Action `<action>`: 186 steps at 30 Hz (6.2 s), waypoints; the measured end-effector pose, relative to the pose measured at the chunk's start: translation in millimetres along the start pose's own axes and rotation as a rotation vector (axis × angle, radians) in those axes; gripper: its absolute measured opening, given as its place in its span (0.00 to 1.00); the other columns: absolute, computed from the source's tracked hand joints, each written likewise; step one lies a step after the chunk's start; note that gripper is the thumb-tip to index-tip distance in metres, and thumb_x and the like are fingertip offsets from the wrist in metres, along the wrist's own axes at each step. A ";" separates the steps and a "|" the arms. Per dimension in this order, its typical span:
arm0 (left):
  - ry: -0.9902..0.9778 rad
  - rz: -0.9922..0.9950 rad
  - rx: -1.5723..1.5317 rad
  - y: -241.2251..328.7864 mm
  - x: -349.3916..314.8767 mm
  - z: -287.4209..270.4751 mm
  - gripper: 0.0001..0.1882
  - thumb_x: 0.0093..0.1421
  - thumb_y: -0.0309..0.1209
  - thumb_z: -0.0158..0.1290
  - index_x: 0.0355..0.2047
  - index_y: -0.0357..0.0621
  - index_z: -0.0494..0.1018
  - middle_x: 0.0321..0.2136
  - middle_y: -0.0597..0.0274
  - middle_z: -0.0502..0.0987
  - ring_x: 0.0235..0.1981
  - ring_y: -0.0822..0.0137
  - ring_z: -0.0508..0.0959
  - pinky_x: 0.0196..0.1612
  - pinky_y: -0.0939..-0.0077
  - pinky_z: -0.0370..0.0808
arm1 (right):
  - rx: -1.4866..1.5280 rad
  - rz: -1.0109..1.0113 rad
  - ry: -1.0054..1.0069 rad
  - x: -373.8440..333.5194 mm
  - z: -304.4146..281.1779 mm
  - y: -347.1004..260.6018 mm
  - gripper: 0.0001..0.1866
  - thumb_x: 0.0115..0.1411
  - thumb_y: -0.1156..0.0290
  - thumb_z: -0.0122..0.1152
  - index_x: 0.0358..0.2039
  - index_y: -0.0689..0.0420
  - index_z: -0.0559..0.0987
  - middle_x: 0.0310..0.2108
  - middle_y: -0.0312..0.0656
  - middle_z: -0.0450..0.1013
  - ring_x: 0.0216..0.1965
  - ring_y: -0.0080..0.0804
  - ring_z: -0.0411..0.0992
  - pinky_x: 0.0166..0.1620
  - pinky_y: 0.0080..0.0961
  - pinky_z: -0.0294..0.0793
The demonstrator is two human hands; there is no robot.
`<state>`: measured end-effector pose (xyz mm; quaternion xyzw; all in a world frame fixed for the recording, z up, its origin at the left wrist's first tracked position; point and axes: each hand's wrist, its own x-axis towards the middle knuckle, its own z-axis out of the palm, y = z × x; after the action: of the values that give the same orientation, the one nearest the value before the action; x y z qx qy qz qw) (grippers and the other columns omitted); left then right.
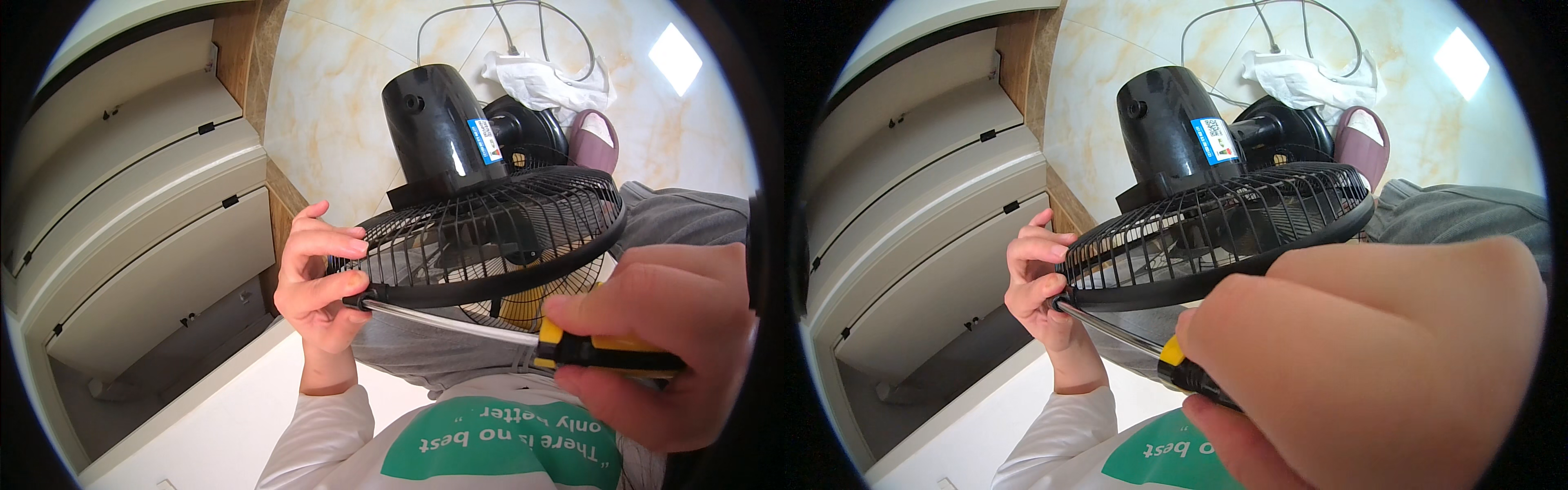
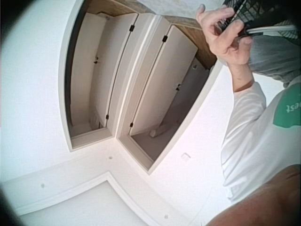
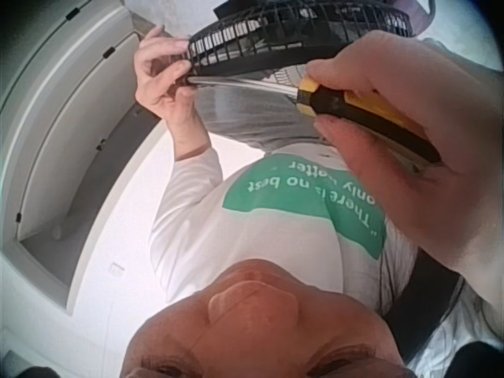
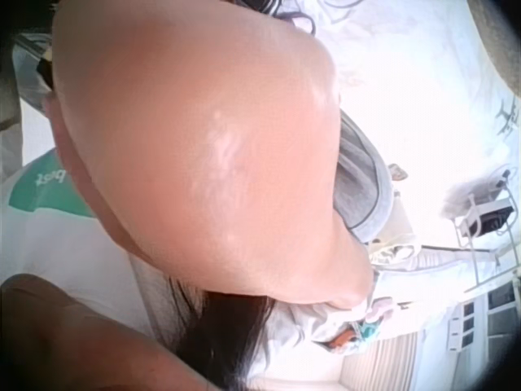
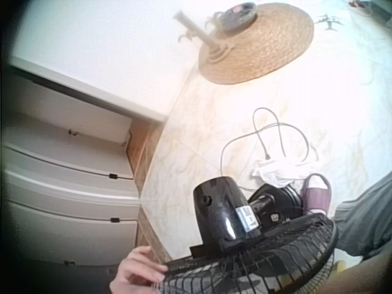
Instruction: The person assembles a small black desk fan by attaching the front and rear wire cages to the motor housing. They use a screwdriver to tighten screws on the cages, then align and secure the cages around the fan blades.
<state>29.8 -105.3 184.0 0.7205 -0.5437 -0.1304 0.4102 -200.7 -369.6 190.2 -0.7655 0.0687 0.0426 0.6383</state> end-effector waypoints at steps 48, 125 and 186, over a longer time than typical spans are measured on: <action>-0.081 0.061 0.016 14.7 13.1 -0.5 0.16 0.41 0.31 0.68 0.33 0.40 0.84 0.38 0.56 0.82 0.36 0.59 0.78 0.42 0.66 0.66 | 0.224 0.557 -0.059 8.4 -15.7 -13.0 0.28 0.70 0.51 0.53 0.26 0.64 0.81 0.16 0.34 0.71 0.13 0.18 0.61 0.18 0.16 0.57; -0.010 0.004 0.013 7.1 1.8 0.0 0.17 0.53 0.44 0.66 0.35 0.46 0.83 0.40 0.54 0.82 0.41 0.58 0.80 0.64 0.39 0.57 | 0.349 0.144 0.092 -5.9 -2.6 -15.7 0.18 0.53 0.74 0.71 0.44 0.64 0.82 0.38 0.49 0.80 0.40 0.35 0.80 0.43 0.24 0.77; 0.005 0.119 0.071 11.7 13.7 12.9 0.17 0.42 0.32 0.72 0.33 0.45 0.84 0.38 0.70 0.83 0.37 0.67 0.76 0.49 0.69 0.67 | -0.559 -0.185 0.432 -14.7 17.3 -2.1 0.24 0.41 0.79 0.79 0.38 0.60 0.76 0.32 0.42 0.70 0.30 0.31 0.71 0.31 0.25 0.72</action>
<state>18.9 -124.1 187.9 0.7015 -0.5886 -0.0846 0.3927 -214.5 -351.5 191.3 -0.9048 0.1181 -0.1610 0.3762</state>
